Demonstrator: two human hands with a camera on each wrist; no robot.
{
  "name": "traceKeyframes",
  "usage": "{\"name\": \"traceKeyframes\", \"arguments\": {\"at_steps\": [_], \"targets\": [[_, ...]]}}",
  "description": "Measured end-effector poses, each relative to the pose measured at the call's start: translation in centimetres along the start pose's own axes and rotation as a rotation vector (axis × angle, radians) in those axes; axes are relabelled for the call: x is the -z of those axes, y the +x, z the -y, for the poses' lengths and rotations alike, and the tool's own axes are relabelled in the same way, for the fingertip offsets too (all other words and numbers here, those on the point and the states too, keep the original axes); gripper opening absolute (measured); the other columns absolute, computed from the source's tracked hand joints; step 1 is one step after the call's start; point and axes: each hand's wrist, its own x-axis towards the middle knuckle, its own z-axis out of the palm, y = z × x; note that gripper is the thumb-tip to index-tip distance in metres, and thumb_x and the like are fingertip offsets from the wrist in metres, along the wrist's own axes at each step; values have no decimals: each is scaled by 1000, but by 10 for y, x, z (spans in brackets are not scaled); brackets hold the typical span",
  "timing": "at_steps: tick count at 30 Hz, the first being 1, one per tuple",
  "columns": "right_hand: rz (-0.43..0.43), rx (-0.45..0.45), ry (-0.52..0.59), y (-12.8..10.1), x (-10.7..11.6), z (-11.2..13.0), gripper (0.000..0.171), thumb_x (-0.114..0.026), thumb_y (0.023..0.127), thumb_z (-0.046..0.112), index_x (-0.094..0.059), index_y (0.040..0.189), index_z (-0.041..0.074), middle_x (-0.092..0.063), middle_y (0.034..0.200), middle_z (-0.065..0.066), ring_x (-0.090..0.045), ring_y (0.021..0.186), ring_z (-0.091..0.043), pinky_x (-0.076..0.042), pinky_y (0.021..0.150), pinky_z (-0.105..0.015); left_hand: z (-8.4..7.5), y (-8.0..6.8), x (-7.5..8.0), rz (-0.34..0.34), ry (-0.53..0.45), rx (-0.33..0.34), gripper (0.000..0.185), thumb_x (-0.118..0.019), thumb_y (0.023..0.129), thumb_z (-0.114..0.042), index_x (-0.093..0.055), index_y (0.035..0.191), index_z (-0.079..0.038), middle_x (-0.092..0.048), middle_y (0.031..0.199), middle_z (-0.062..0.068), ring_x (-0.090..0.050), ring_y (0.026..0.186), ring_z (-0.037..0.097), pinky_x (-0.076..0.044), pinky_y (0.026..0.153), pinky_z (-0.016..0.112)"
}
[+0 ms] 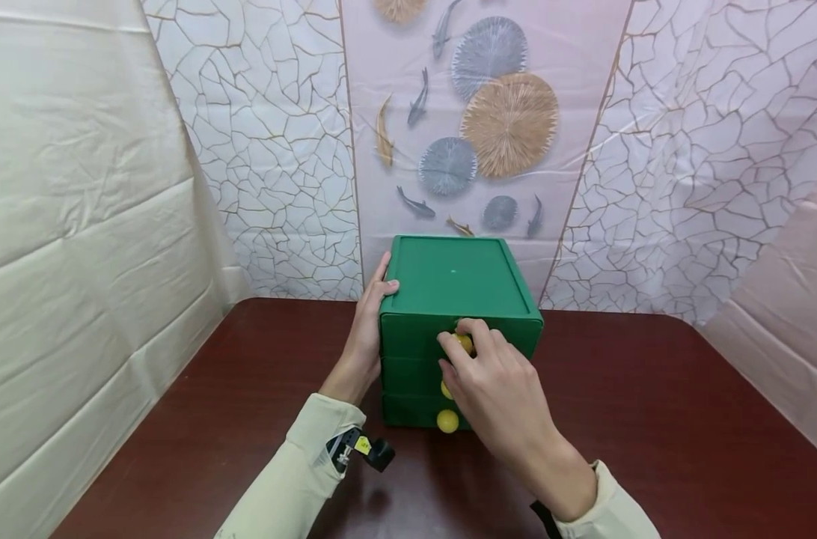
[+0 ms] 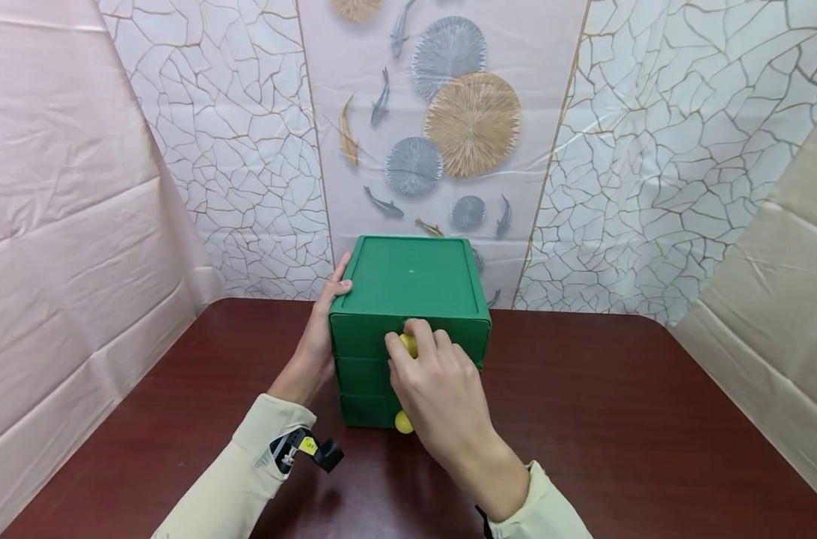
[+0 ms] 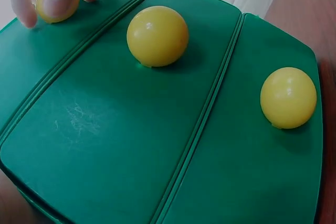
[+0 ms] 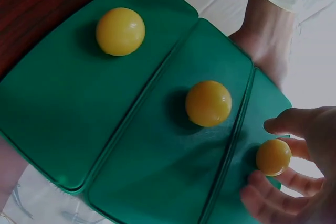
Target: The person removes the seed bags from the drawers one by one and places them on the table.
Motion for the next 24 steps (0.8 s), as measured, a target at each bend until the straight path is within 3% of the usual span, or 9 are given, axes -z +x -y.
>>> {"name": "traceKeyframes", "arguments": {"at_steps": [8, 24], "targets": [[20, -5, 76, -2, -3, -1, 39, -87, 85, 7, -73, 122, 4, -58, 119, -19, -64, 92, -28, -59, 58, -34, -1, 0, 2, 9, 2, 0, 69, -51, 100, -41, -28, 165, -48, -20, 173, -10, -26, 155, 25, -25, 120, 58], [11, 11, 134, -6, -4, -5, 36, -85, 87, 6, -73, 122, 2, -58, 118, -18, -62, 94, -27, -59, 60, -32, 0, 1, 3, 25, 12, -1, 70, -49, 100, -43, -25, 166, -47, -17, 174, -9, -24, 156, 25, -23, 121, 60]]}}
